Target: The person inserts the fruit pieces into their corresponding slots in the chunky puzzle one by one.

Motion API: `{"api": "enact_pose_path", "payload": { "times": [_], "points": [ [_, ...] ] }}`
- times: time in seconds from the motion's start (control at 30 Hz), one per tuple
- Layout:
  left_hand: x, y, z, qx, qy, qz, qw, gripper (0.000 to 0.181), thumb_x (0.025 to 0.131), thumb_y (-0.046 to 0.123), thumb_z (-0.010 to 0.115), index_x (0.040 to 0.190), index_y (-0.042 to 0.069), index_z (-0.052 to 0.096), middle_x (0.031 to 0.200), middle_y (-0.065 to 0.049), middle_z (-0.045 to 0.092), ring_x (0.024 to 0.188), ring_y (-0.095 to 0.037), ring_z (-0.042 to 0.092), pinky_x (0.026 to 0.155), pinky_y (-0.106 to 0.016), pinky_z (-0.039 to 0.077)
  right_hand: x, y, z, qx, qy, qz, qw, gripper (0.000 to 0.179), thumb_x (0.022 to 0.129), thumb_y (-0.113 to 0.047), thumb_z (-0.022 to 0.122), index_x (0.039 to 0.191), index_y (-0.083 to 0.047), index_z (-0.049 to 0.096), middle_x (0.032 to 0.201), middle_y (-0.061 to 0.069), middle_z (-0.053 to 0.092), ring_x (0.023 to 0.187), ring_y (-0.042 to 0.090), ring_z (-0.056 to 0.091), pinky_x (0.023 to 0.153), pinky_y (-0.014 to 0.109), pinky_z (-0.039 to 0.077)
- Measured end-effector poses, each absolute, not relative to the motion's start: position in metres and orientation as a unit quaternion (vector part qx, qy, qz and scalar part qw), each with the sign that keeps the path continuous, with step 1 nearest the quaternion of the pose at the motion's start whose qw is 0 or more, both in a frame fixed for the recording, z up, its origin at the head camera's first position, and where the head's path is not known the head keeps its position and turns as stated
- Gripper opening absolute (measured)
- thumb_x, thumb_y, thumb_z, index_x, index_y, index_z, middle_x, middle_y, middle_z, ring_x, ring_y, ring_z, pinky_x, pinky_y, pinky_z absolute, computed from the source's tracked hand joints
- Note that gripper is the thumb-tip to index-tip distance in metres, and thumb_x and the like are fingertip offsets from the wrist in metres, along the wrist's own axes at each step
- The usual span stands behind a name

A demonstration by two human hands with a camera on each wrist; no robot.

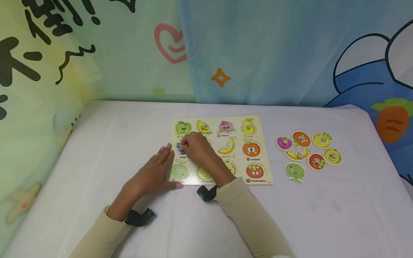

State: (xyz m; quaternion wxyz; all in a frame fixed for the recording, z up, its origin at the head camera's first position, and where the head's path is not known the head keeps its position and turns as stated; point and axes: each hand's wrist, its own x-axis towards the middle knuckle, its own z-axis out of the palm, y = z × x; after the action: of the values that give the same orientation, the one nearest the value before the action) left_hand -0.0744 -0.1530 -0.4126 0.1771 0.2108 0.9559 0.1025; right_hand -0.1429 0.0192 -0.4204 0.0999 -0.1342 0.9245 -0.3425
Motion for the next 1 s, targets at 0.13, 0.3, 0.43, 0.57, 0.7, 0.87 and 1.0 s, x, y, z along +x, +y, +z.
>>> {"api": "enact_pose_path", "payload": {
  "times": [0.13,0.3,0.43,0.57,0.7,0.87,1.0],
  "points": [
    [-0.075,-0.154,-0.414,0.213,0.956,0.101,0.175,0.112,0.078,0.061,0.073,0.154,-0.001,0.018,0.161,-0.016,0.004,0.147,-0.033,0.006,0.114,-0.05,0.02,-0.14,0.015,-0.42,-0.128,0.931,-0.328,0.093,0.013,0.093,-0.016,0.068,0.1,-0.007,0.074,0.093,0.003,0.06,0.085,0.018,0.055,0.076,0.029,0.047],
    [-0.075,-0.156,-0.416,0.215,0.955,0.104,0.177,0.112,0.078,0.061,0.072,0.153,-0.001,0.018,0.161,-0.017,0.004,0.147,-0.033,0.005,0.115,-0.05,0.019,-0.139,0.018,-0.419,-0.125,0.93,-0.332,0.099,0.017,0.094,-0.012,0.065,0.108,-0.007,0.074,0.095,0.004,0.062,0.085,0.017,0.056,0.075,0.028,0.047],
    [-0.075,-0.157,-0.418,0.214,0.955,0.102,0.176,0.112,0.078,0.061,0.072,0.154,-0.001,0.018,0.161,-0.017,0.004,0.147,-0.033,0.005,0.115,-0.05,0.019,-0.138,0.021,-0.421,-0.131,0.924,-0.347,0.094,0.019,0.095,-0.01,0.064,0.111,-0.008,0.074,0.099,0.004,0.066,0.086,0.016,0.058,0.076,0.028,0.048],
    [-0.074,-0.157,-0.419,0.217,0.955,0.106,0.173,0.112,0.078,0.061,0.073,0.153,-0.001,0.019,0.161,-0.017,0.005,0.147,-0.034,0.005,0.114,-0.051,0.02,-0.138,0.024,-0.425,-0.13,0.92,-0.361,0.085,0.019,0.095,-0.011,0.064,0.112,-0.008,0.074,0.099,0.003,0.067,0.085,0.015,0.059,0.075,0.027,0.048],
    [-0.074,-0.157,-0.419,0.218,0.955,0.107,0.17,0.112,0.078,0.061,0.072,0.153,-0.001,0.019,0.161,-0.017,0.005,0.147,-0.033,0.005,0.114,-0.051,0.02,-0.137,0.028,-0.426,-0.139,0.916,-0.366,0.088,0.02,0.096,-0.011,0.062,0.113,-0.008,0.073,0.1,0.003,0.068,0.084,0.015,0.059,0.074,0.026,0.048],
    [-0.074,-0.157,-0.42,0.222,0.955,0.105,0.169,0.112,0.078,0.061,0.072,0.153,-0.001,0.018,0.161,-0.017,0.005,0.147,-0.034,0.006,0.114,-0.051,0.02,-0.135,0.039,-0.421,-0.154,0.904,-0.385,0.104,0.022,0.098,-0.011,0.059,0.115,-0.007,0.072,0.101,0.003,0.068,0.08,0.014,0.059,0.07,0.028,0.048],
    [-0.075,-0.156,-0.418,0.219,0.955,0.106,0.169,0.112,0.078,0.061,0.072,0.154,-0.001,0.018,0.161,-0.017,0.004,0.147,-0.034,0.005,0.114,-0.05,0.02,-0.133,0.052,-0.418,-0.161,0.892,-0.405,0.12,0.022,0.099,-0.011,0.058,0.116,-0.007,0.071,0.089,0.003,0.066,0.072,0.015,0.057,0.065,0.029,0.048]
  ]
}}
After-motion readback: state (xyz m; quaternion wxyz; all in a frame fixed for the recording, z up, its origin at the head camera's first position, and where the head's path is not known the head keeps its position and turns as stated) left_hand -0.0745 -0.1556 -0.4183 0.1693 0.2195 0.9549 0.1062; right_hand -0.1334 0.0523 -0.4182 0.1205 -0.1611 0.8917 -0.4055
